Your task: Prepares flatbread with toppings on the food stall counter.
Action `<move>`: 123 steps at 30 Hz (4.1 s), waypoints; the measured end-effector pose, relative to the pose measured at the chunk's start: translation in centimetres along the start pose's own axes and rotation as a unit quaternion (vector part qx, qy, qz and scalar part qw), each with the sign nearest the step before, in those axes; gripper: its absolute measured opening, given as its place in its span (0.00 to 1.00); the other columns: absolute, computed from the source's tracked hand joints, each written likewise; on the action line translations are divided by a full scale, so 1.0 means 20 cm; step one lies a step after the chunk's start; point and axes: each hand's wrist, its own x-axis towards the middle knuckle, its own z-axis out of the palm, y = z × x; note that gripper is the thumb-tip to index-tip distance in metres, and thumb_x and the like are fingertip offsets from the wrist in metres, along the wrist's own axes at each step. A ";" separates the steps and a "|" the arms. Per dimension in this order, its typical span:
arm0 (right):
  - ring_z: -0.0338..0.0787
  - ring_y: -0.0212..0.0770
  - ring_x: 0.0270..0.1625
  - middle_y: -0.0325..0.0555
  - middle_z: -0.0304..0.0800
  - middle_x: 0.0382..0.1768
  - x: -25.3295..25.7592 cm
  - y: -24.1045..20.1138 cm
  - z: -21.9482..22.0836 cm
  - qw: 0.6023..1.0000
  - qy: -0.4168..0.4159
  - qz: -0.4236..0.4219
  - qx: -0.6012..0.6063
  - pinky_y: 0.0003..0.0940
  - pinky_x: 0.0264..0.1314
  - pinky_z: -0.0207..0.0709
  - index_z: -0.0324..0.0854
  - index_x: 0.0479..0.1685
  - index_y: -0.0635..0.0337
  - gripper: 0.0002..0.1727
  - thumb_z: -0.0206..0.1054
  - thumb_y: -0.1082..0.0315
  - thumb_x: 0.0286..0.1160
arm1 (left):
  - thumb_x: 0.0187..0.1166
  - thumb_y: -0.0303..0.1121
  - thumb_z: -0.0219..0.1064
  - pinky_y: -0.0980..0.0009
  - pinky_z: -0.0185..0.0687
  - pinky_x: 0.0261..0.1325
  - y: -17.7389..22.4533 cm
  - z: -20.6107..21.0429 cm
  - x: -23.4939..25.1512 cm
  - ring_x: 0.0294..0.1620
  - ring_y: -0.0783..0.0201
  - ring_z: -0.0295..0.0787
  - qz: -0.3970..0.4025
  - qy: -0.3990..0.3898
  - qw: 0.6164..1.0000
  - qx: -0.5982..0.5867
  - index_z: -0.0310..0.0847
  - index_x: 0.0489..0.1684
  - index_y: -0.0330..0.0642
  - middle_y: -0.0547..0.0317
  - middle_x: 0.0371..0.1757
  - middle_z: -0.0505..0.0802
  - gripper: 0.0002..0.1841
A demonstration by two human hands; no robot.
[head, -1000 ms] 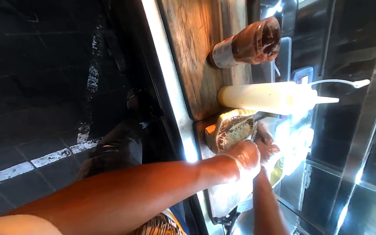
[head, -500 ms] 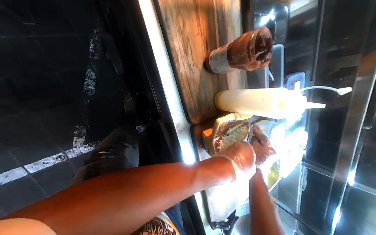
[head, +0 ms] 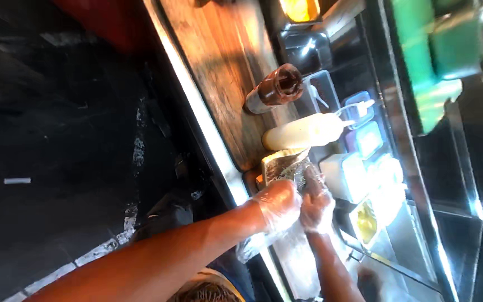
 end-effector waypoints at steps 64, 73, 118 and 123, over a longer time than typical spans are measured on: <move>0.56 0.46 0.95 0.36 0.73 0.86 -0.02 -0.16 0.01 0.995 -0.018 -0.043 0.087 0.62 0.96 0.39 0.75 0.84 0.41 0.28 0.62 0.60 0.82 | 0.87 0.33 0.62 0.83 0.52 0.07 0.29 -0.13 -0.13 0.06 0.77 0.55 -0.235 0.020 0.964 -0.120 0.80 0.44 0.45 0.71 0.13 0.66 0.04; 0.68 0.45 0.89 0.43 0.77 0.83 0.00 -0.19 -0.08 0.976 -0.016 0.018 0.215 0.51 0.94 0.56 0.79 0.80 0.45 0.26 0.59 0.68 0.83 | 0.85 0.29 0.52 0.42 0.84 0.61 0.48 0.03 -0.18 0.66 0.42 0.87 -0.185 0.004 0.722 0.666 0.77 0.75 0.48 0.46 0.65 0.89 0.21; 0.94 0.51 0.62 0.52 0.95 0.59 -0.42 0.05 -0.24 0.937 -0.006 0.347 0.026 0.54 0.71 0.83 0.87 0.70 0.56 0.19 0.61 0.68 0.84 | 0.84 0.35 0.64 0.78 0.67 0.20 0.19 -1.48 1.38 0.19 0.71 0.75 -0.148 0.107 0.982 0.043 0.82 0.55 0.40 0.58 0.33 0.89 0.11; 0.91 0.54 0.68 0.53 0.91 0.66 -0.30 0.38 -0.31 0.933 -0.145 0.325 -0.060 0.57 0.73 0.80 0.85 0.72 0.52 0.21 0.56 0.65 0.87 | 0.88 0.38 0.61 0.73 0.78 0.30 0.08 -1.46 1.19 0.31 0.67 0.85 -0.137 0.120 0.983 -0.033 0.78 0.73 0.49 0.54 0.49 0.92 0.17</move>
